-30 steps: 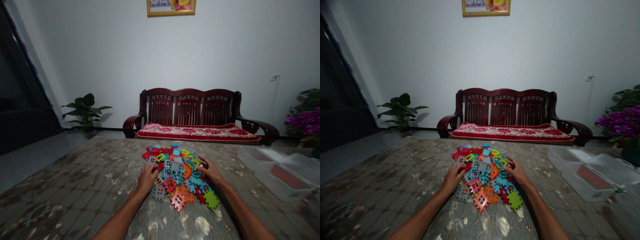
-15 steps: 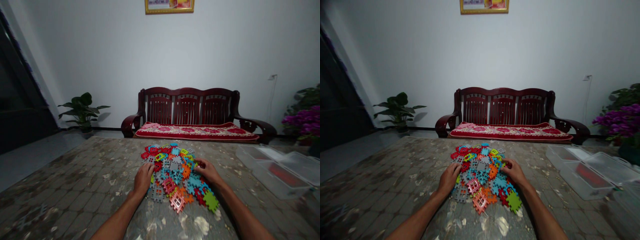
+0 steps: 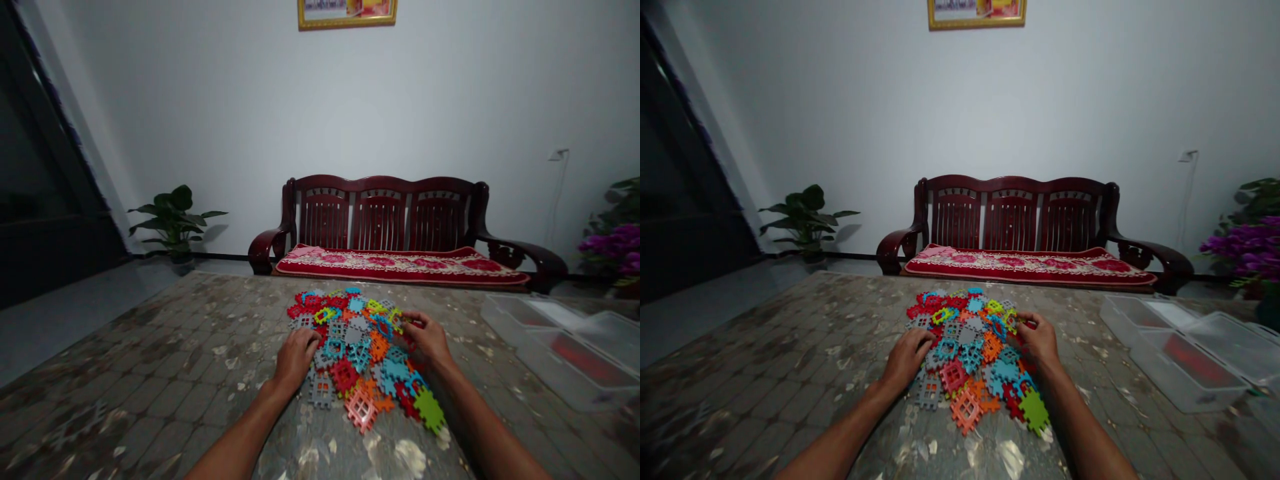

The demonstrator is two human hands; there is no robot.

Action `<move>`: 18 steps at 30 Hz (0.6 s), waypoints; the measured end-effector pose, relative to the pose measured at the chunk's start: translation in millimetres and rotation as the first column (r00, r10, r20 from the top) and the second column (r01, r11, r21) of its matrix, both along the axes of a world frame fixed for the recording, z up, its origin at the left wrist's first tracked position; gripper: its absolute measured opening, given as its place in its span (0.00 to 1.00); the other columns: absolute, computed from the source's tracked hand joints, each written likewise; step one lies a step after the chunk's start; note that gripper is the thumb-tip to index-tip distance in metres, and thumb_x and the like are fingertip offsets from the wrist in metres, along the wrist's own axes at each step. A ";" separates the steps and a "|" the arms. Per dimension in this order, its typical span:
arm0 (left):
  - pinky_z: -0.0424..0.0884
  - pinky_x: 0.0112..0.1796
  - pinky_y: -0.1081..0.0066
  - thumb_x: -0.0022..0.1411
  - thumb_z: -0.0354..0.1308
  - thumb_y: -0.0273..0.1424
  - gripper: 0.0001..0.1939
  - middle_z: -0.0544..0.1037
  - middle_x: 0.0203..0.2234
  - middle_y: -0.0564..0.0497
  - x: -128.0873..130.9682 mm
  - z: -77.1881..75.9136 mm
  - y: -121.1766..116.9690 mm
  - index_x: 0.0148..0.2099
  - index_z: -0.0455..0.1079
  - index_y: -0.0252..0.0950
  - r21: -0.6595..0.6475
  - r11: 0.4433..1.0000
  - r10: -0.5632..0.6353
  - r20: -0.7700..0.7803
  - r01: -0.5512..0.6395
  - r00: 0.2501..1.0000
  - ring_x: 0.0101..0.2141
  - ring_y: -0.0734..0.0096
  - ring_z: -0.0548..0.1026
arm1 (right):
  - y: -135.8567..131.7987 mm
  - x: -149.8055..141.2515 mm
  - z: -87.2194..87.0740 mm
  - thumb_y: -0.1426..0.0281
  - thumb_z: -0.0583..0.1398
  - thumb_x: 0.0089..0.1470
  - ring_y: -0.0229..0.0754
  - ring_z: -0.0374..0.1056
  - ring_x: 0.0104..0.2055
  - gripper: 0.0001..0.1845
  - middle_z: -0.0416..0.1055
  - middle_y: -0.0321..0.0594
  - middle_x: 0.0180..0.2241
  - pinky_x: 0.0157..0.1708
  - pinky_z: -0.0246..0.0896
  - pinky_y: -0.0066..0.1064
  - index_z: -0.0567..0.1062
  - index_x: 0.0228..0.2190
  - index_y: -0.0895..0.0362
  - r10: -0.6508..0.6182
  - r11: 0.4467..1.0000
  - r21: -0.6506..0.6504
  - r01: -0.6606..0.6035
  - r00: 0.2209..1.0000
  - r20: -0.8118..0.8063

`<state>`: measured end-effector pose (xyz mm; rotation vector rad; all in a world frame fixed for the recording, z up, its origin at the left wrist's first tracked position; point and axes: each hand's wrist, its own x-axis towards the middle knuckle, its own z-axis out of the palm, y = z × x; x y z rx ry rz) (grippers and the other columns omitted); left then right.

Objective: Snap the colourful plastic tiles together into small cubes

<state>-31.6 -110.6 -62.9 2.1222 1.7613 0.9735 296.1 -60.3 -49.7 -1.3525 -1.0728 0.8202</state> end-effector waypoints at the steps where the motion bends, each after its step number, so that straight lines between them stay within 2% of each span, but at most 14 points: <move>1: 0.71 0.50 0.60 0.67 0.56 0.30 0.09 0.83 0.39 0.48 0.5 -0.3 -0.6 0.39 0.78 0.42 0.007 1.000 -0.005 0.006 0.005 1.000 0.45 0.58 0.79 | -0.5 -0.7 4.2 0.59 0.68 0.35 0.43 0.70 0.22 0.21 0.77 0.39 0.22 0.22 0.68 0.34 0.82 0.33 0.56 -0.007 1.000 0.028 0.006 0.999 0.035; 6: 0.71 0.51 0.60 0.69 0.53 0.31 0.11 0.83 0.41 0.48 3.5 -1.5 -4.2 0.43 0.78 0.43 0.038 0.999 -0.025 0.062 0.023 0.998 0.47 0.59 0.79 | -2.1 -22.3 19.0 0.53 0.69 0.39 0.47 0.75 0.28 0.27 0.81 0.45 0.29 0.28 0.71 0.36 0.83 0.38 0.59 -0.013 0.992 0.127 0.004 0.998 0.067; 8: 0.72 0.51 0.60 0.70 0.52 0.33 0.12 0.83 0.42 0.47 3.8 -1.1 -4.9 0.44 0.78 0.42 0.049 0.998 -0.037 0.090 0.033 0.995 0.47 0.59 0.79 | -3.5 -38.6 22.9 0.52 0.68 0.41 0.49 0.77 0.33 0.28 0.83 0.47 0.35 0.33 0.73 0.38 0.83 0.40 0.58 0.070 0.987 0.139 -0.074 0.997 0.036; 10: 0.72 0.51 0.60 0.70 0.51 0.33 0.13 0.83 0.43 0.47 3.7 -0.8 -5.3 0.45 0.78 0.42 0.058 0.998 -0.041 0.102 0.035 0.994 0.47 0.59 0.79 | -4.8 -54.4 25.7 0.52 0.68 0.42 0.52 0.79 0.42 0.26 0.83 0.48 0.44 0.41 0.75 0.40 0.83 0.40 0.56 0.210 0.966 0.149 -0.210 0.978 0.019; 12: 0.72 0.52 0.60 0.70 0.50 0.34 0.14 0.83 0.43 0.46 3.2 -1.0 -5.4 0.45 0.78 0.42 0.062 0.997 -0.047 0.110 0.040 0.993 0.47 0.59 0.79 | -4.8 -65.3 26.5 0.54 0.68 0.43 0.54 0.77 0.52 0.23 0.79 0.47 0.54 0.49 0.73 0.43 0.83 0.39 0.53 0.342 0.928 0.149 -0.343 0.939 0.028; 14: 0.72 0.52 0.60 0.71 0.49 0.35 0.15 0.82 0.43 0.46 2.6 -1.7 -5.3 0.45 0.77 0.41 0.065 0.997 -0.054 0.123 0.046 0.991 0.47 0.59 0.79 | -2.4 -67.7 24.5 0.56 0.67 0.43 0.54 0.74 0.58 0.20 0.77 0.44 0.58 0.54 0.70 0.45 0.84 0.38 0.51 0.399 0.907 0.135 -0.399 0.916 0.035; 16: 0.72 0.52 0.60 0.71 0.49 0.35 0.15 0.82 0.43 0.46 2.1 -2.6 -5.1 0.46 0.77 0.41 0.066 0.997 -0.057 0.138 0.048 0.989 0.48 0.60 0.79 | 2.3 -60.5 19.3 0.58 0.66 0.43 0.54 0.74 0.57 0.18 0.78 0.44 0.56 0.55 0.70 0.44 0.84 0.37 0.51 0.355 0.927 0.121 -0.355 0.935 0.021; 18: 0.72 0.53 0.59 0.71 0.48 0.35 0.16 0.82 0.44 0.46 1.9 -3.4 -4.9 0.46 0.77 0.41 0.061 0.997 -0.057 0.145 0.049 0.988 0.48 0.60 0.78 | 8.6 -44.4 11.2 0.60 0.64 0.42 0.52 0.76 0.52 0.19 0.81 0.45 0.51 0.52 0.71 0.42 0.84 0.38 0.53 0.247 0.964 0.101 -0.248 0.969 0.022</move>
